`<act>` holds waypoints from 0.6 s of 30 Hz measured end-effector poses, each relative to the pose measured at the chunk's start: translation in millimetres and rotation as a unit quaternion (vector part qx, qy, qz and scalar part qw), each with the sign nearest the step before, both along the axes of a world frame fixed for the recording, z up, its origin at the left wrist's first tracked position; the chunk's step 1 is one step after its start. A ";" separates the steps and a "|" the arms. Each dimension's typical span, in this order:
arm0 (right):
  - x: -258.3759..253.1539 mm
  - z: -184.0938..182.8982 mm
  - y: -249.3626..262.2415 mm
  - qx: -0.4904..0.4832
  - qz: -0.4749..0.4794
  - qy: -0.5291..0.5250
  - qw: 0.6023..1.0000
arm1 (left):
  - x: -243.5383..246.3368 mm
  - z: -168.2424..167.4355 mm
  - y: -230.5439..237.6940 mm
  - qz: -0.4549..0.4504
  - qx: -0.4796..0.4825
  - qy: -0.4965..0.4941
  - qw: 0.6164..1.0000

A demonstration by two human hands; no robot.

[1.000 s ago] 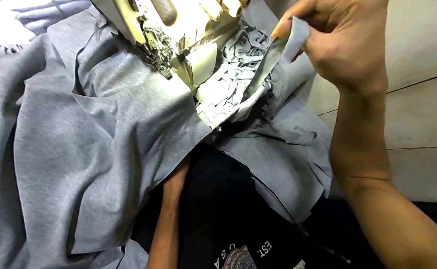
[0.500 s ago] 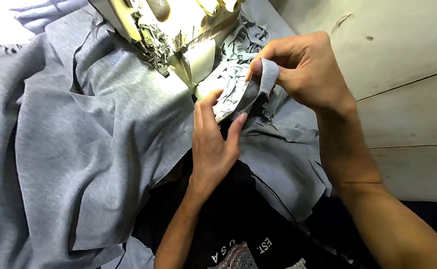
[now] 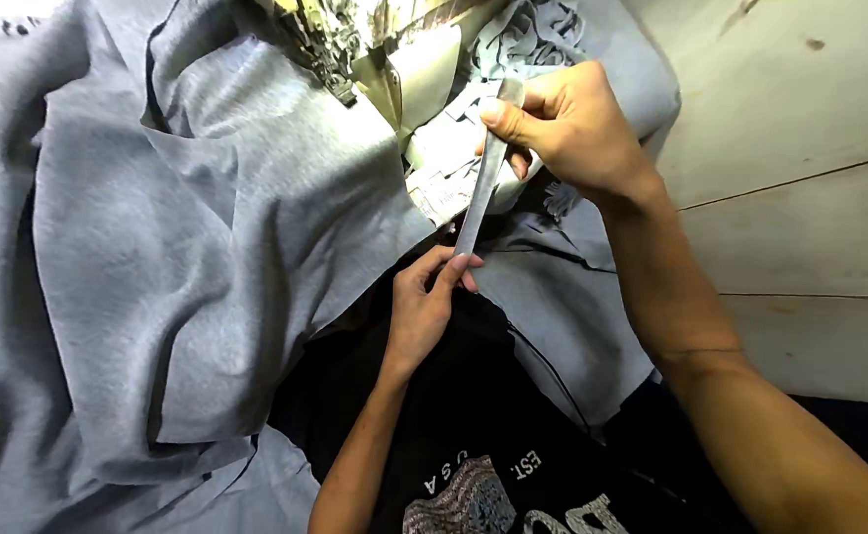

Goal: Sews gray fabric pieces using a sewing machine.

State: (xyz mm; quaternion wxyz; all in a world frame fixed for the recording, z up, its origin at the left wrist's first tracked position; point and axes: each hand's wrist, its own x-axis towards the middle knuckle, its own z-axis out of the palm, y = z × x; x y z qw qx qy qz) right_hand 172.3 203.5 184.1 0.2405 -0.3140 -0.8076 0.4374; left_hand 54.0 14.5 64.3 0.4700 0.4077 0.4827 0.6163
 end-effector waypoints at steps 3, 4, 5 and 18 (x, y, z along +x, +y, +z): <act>-6.0 -11.1 2.1 -0.016 0.003 0.009 1.000 | 2.0 -11.8 -7.5 0.001 -0.015 -0.015 1.000; -7.5 -15.0 2.3 -0.019 0.004 0.010 1.000 | 2.4 -14.4 -8.9 0.001 -0.019 -0.016 1.000; -8.6 -18.5 2.4 -0.024 0.005 0.013 1.000 | 2.5 -16.1 -9.6 0.001 -0.025 -0.015 1.000; -4.5 -39.8 -1.2 0.000 -0.044 0.027 0.999 | -2.2 -26.4 -20.2 0.014 0.001 0.008 1.000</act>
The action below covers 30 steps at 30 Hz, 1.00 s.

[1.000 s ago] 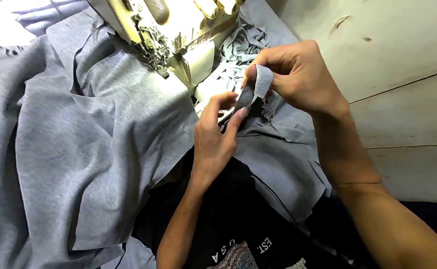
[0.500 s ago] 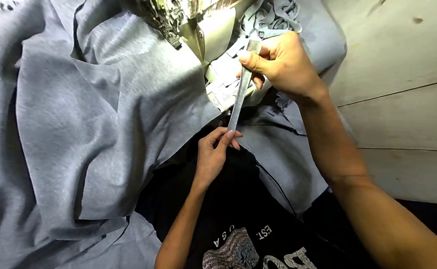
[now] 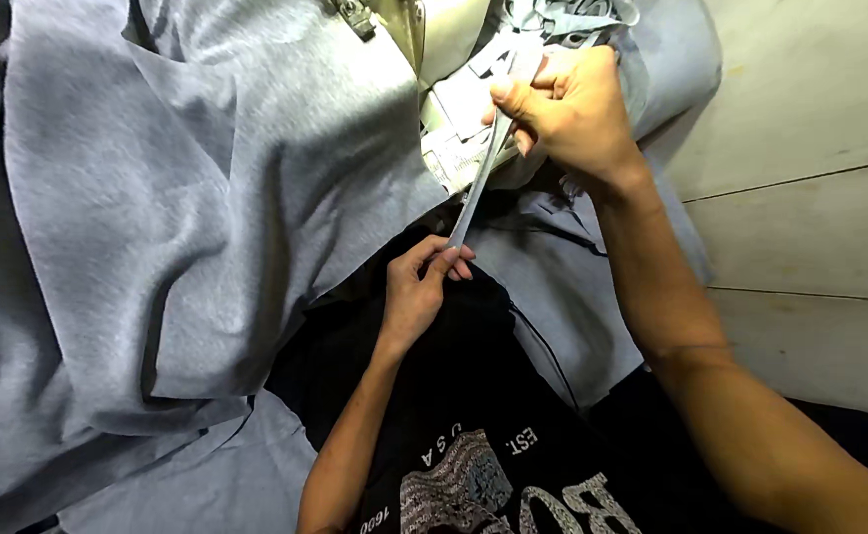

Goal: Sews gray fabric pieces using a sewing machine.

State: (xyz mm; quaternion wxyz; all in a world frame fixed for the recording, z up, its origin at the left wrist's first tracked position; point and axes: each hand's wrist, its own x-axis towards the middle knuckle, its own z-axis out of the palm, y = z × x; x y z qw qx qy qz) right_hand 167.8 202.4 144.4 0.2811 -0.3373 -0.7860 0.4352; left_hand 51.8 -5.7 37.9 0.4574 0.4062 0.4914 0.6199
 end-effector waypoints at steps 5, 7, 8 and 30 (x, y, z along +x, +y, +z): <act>-0.9 -6.2 -3.0 0.000 0.034 -0.022 0.999 | -3.6 -10.8 -4.1 -0.009 -0.025 0.047 0.999; 0.2 -5.7 -8.0 0.007 0.094 -0.081 0.992 | -4.5 -21.5 -7.6 -0.039 -0.051 0.099 0.993; 0.5 -5.0 -11.7 0.031 0.127 -0.121 0.984 | -5.1 -29.0 -9.4 -0.055 -0.068 0.136 0.987; -39.7 12.4 -122.9 -0.017 0.156 0.021 0.987 | -25.9 72.5 -32.0 0.192 -0.017 0.387 0.902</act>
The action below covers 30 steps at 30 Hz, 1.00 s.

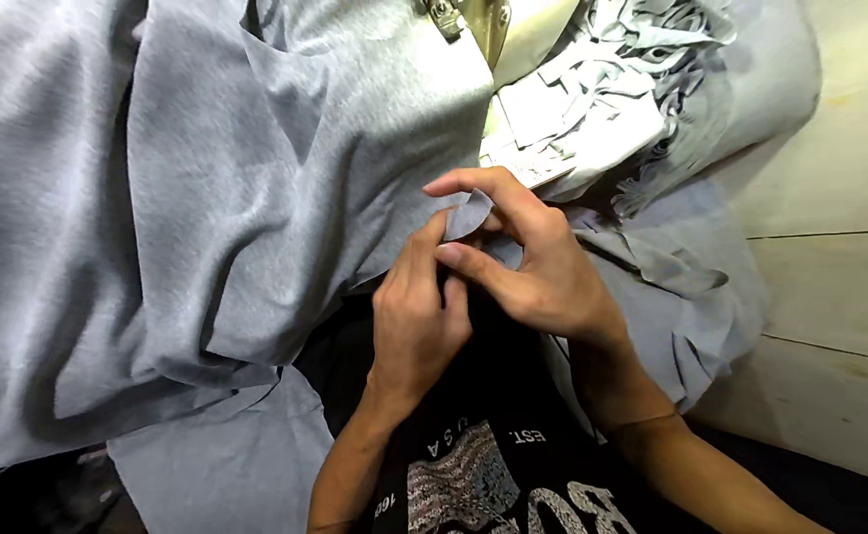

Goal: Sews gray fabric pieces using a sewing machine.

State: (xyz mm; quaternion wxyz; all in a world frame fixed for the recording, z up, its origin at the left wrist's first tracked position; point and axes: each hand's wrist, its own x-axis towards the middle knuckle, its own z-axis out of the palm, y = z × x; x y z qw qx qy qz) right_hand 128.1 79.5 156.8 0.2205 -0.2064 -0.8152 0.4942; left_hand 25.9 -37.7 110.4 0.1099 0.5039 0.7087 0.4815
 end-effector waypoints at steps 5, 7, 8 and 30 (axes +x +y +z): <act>0.3 10.7 13.9 -0.014 0.015 0.100 0.995 | -30.3 17.4 13.6 -0.073 0.087 -0.111 0.987; 1.3 8.9 19.9 -0.015 0.009 0.138 0.990 | -37.6 25.0 19.9 -0.103 0.106 -0.151 0.977; 1.3 6.4 22.2 -0.021 0.005 0.155 0.988 | -39.8 29.0 23.5 -0.111 0.109 -0.170 0.973; 21.8 -44.4 12.1 -0.143 -0.111 0.180 0.967 | -64.6 58.2 108.3 -0.119 0.145 -0.083 0.979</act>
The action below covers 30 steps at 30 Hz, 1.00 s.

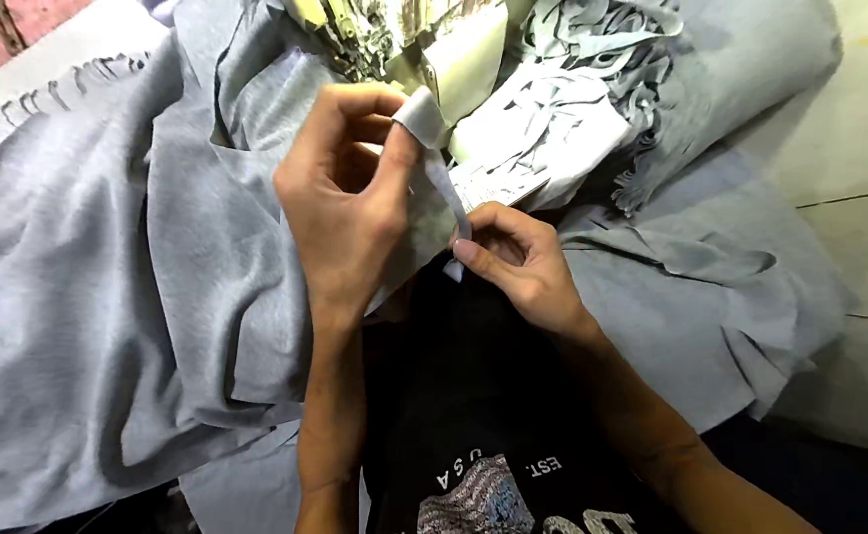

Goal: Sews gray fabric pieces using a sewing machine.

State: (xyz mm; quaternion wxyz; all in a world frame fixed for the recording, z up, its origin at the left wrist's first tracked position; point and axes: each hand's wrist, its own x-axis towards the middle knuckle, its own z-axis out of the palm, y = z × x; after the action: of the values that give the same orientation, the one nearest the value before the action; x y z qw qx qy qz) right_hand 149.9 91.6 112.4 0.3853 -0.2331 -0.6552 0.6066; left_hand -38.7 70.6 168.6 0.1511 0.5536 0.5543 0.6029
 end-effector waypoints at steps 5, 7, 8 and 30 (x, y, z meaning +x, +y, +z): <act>6.1 -18.8 0.2 0.093 -0.104 -0.144 0.980 | -19.2 7.8 9.3 0.046 -0.082 0.096 0.991; 10.0 -25.4 1.7 0.132 -0.110 -0.213 0.962 | -23.4 7.2 11.2 0.058 -0.134 0.137 0.980; 13.3 -26.8 3.8 0.153 -0.099 -0.254 0.950 | -25.1 6.2 11.4 0.061 -0.152 0.151 0.975; -51.4 -17.2 57.8 0.015 -0.037 0.022 0.999 | 11.6 7.5 -30.7 -0.196 -0.147 0.128 0.961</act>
State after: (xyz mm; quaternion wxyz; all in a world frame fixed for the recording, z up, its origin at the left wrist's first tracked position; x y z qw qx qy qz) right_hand 98.5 149.4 95.2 0.4250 -0.2384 -0.6466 0.5869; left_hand -27.1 39.9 176.1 0.2733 0.6956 0.5324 0.3975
